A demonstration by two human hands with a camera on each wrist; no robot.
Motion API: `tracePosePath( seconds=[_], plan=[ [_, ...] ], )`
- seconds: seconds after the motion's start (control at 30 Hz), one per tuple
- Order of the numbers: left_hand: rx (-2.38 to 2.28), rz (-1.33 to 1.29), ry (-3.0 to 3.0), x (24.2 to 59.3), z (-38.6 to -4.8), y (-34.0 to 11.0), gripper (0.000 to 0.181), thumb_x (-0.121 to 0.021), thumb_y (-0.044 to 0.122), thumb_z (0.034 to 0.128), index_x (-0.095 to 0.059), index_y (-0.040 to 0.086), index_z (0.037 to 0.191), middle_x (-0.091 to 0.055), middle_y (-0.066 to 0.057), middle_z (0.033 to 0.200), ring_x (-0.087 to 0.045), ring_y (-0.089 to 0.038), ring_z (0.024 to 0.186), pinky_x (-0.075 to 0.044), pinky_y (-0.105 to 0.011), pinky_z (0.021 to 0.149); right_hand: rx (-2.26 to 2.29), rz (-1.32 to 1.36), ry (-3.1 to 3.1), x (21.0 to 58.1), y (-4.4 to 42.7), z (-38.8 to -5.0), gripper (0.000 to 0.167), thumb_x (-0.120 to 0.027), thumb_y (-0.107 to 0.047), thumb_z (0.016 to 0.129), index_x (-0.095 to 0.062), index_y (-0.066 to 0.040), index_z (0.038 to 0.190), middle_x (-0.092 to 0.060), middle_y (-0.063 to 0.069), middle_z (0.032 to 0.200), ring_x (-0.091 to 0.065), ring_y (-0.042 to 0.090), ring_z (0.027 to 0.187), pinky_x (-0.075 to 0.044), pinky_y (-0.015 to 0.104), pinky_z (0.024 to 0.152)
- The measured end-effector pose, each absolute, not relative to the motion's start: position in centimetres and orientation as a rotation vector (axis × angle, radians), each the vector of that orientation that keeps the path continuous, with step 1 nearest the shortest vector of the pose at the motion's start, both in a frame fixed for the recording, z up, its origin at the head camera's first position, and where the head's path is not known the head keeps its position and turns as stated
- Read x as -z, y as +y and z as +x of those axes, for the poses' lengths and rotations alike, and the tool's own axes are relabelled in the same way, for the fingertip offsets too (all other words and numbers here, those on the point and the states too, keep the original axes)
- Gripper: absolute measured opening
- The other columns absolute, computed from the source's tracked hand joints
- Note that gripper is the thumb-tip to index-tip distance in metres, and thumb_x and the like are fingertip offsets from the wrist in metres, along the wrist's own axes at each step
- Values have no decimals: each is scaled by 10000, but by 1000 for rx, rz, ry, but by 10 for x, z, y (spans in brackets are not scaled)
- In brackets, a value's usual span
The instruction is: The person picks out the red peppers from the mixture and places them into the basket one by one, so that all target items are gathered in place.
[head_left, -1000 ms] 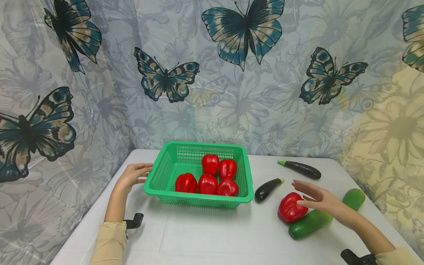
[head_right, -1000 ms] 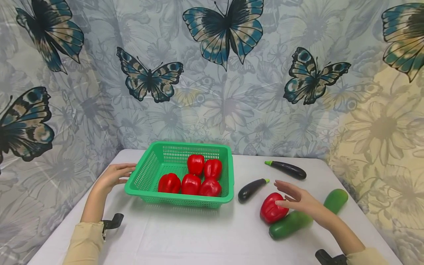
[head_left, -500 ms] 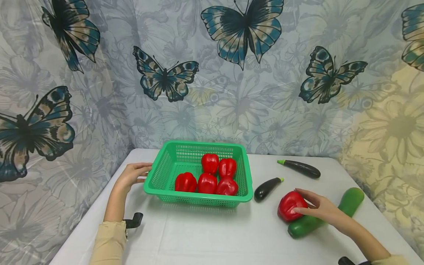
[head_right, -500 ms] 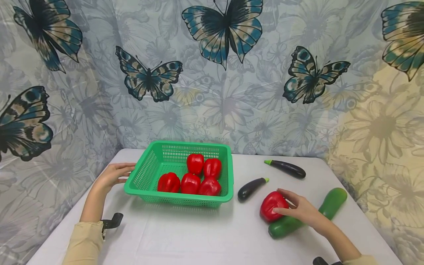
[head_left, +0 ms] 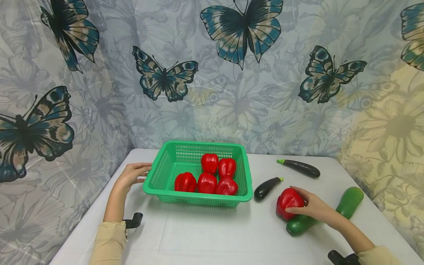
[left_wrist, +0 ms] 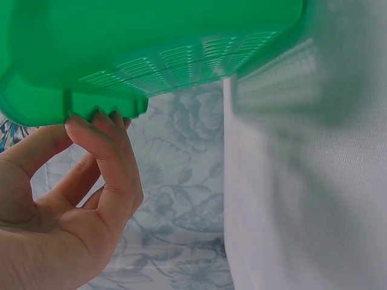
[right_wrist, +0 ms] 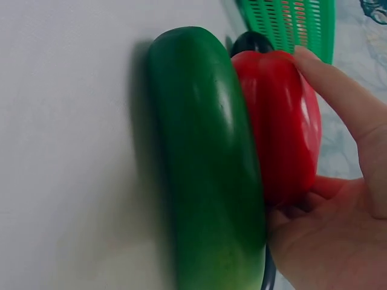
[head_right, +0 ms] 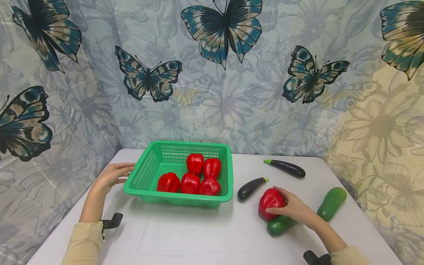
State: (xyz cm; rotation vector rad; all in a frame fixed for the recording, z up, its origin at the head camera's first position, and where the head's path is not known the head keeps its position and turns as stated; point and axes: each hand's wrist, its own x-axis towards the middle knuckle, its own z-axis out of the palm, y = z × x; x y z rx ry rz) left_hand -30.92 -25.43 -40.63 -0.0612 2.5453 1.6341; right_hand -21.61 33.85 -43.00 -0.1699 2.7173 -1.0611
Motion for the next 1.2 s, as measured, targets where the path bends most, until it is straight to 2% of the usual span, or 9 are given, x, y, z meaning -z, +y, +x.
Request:
tracePosePath(
  seconds=[0.23, 0.93, 1.2],
  plan=[
    [-1641, -71, 2540, 406, -310, -254, 497, -545, 274, 1006, -501, -30, 1396, -517, -246, 1385, -618, -56, 906, -594, -304, 862, 1037, -156, 2740, 430, 334, -220, 880, -755, -349, 830, -307, 54, 1472, -476, 335, 1354, -503, 459, 1181, -592, 484, 834],
    [-1612, -83, 2554, 408, -308, -254, 512, -541, 292, 1007, -489, -21, 1409, -486, -256, 1421, -611, -215, 1074, -587, -330, 887, 1062, -119, 2721, 426, 334, -225, 872, -728, -364, 854, -295, 62, 1479, -454, 348, 1385, -495, 464, 1209, -584, 480, 865],
    [-1601, -61, 2563, 406, -308, -253, 507, -535, 288, 1010, -492, -26, 1405, -495, -259, 1412, -628, -154, 1014, -591, -304, 862, 1105, -128, 2737, 421, 331, -227, 861, -733, -333, 854, -293, 55, 1484, -442, 344, 1401, -477, 480, 1228, -582, 470, 869]
  ],
)
